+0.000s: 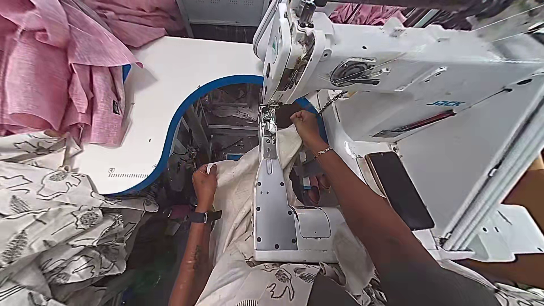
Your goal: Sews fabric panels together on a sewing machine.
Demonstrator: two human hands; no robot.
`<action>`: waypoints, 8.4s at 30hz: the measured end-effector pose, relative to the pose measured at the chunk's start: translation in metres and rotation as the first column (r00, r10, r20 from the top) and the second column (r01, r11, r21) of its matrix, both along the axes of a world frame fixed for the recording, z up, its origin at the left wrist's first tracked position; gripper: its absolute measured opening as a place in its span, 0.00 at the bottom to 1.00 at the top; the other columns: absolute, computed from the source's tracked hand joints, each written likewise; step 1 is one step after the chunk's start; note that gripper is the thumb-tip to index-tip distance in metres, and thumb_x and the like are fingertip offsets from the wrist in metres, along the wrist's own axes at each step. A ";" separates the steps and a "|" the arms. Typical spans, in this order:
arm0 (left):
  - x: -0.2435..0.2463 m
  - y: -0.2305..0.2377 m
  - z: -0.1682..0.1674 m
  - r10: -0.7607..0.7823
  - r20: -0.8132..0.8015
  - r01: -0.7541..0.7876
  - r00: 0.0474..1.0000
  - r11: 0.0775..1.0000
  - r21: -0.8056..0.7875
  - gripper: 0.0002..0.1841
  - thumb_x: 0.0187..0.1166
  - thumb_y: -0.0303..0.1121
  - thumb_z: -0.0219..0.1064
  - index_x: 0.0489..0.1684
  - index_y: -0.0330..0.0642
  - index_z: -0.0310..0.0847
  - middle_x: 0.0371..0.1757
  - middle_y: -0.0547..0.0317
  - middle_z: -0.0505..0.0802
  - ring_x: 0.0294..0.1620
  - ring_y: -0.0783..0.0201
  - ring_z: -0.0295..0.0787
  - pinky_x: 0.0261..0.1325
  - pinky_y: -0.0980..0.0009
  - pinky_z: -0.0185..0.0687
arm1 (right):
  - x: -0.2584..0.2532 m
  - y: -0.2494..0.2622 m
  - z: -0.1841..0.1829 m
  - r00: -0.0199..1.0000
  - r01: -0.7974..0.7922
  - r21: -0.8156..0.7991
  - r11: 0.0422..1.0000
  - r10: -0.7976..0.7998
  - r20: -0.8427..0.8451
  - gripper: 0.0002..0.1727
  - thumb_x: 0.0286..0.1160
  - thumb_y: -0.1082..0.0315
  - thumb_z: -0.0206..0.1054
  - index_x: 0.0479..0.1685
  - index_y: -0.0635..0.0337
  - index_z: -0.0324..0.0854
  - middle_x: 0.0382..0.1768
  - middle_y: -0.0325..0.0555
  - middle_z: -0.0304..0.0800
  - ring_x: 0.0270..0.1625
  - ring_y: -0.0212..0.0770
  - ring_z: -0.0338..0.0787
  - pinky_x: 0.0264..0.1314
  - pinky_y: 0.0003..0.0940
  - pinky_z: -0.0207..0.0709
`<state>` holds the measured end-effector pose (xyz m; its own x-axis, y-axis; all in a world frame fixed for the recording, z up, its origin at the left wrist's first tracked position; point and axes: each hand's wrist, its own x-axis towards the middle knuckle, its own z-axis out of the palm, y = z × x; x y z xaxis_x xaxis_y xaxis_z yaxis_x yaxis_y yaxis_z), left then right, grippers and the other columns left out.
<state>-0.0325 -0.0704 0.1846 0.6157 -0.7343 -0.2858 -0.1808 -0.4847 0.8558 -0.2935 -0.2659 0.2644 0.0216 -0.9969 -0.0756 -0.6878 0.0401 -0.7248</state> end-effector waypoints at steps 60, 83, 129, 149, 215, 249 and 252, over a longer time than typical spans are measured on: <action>-0.088 -0.045 0.082 -0.418 0.569 0.675 0.708 0.638 -0.371 0.17 0.76 0.17 0.60 0.59 0.35 0.87 0.75 0.36 0.84 0.74 0.40 0.84 0.69 0.55 0.85 | 0.026 0.121 0.031 0.864 -0.394 -0.308 0.866 0.463 0.197 0.06 0.64 0.68 0.72 0.26 0.60 0.90 0.73 0.58 0.84 0.30 0.11 0.74 0.31 0.09 0.66; -0.067 0.011 0.115 -0.617 0.191 0.646 0.763 0.735 -0.206 0.17 0.84 0.36 0.64 0.60 0.30 0.84 0.45 0.41 0.94 0.45 0.48 0.93 0.52 0.51 0.86 | -0.039 0.191 0.053 0.858 -0.407 0.024 0.913 0.391 -0.333 0.14 0.63 0.61 0.73 0.27 0.67 0.89 0.20 0.53 0.86 0.28 0.55 0.88 0.34 0.60 0.77; -0.087 0.012 0.089 -0.451 0.314 0.549 0.835 0.709 -0.442 0.12 0.83 0.32 0.58 0.37 0.31 0.83 0.14 0.50 0.83 0.16 0.51 0.86 0.22 0.55 0.79 | 0.073 0.141 0.126 0.326 -0.481 0.535 0.695 0.708 -0.626 0.15 0.87 0.65 0.54 0.46 0.67 0.82 0.33 0.60 0.88 0.46 0.63 0.90 0.48 0.57 0.75; -0.096 0.053 0.081 -0.189 0.655 0.599 0.732 0.638 -0.485 0.16 0.79 0.30 0.56 0.24 0.40 0.88 0.12 0.60 0.81 0.11 0.63 0.77 0.15 0.70 0.68 | 0.063 0.234 0.088 0.518 -0.584 -0.278 0.763 0.087 -0.851 0.15 0.65 0.77 0.65 0.47 0.68 0.95 0.14 0.43 0.85 0.18 0.41 0.83 0.29 0.31 0.75; -0.068 0.014 0.104 -0.686 0.299 0.748 0.663 0.595 -0.295 0.20 0.74 0.29 0.62 0.64 0.31 0.85 0.11 0.51 0.81 0.12 0.48 0.82 0.19 0.50 0.78 | 0.047 0.221 0.132 0.468 -0.661 0.275 0.698 0.670 -0.577 0.10 0.74 0.68 0.66 0.28 0.64 0.87 0.17 0.53 0.84 0.20 0.55 0.89 0.17 0.49 0.76; -0.057 -0.018 0.086 -0.794 -0.204 0.628 0.572 0.584 -0.514 0.16 0.84 0.35 0.61 0.59 0.37 0.87 0.17 0.68 0.75 0.17 0.72 0.64 0.26 0.71 0.64 | 0.035 0.180 0.083 0.645 -0.677 -0.367 0.638 0.274 -0.713 0.16 0.75 0.63 0.59 0.27 0.56 0.92 0.15 0.41 0.84 0.18 0.40 0.84 0.21 0.34 0.74; -0.059 -0.024 0.080 -0.803 -0.191 0.629 0.565 0.569 -0.530 0.11 0.83 0.36 0.61 0.34 0.40 0.85 0.16 0.69 0.73 0.18 0.73 0.65 0.26 0.71 0.63 | 0.040 0.175 0.078 0.642 -0.693 -0.377 0.614 0.287 -0.711 0.15 0.74 0.64 0.59 0.27 0.56 0.91 0.17 0.41 0.85 0.18 0.40 0.85 0.20 0.34 0.74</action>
<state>-0.0913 -0.0941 0.2644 -0.2671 -0.9630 0.0351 0.0500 0.0225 0.9985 -0.2533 -0.0904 0.3419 0.6799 -0.6619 0.3157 -0.7073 -0.7055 0.0441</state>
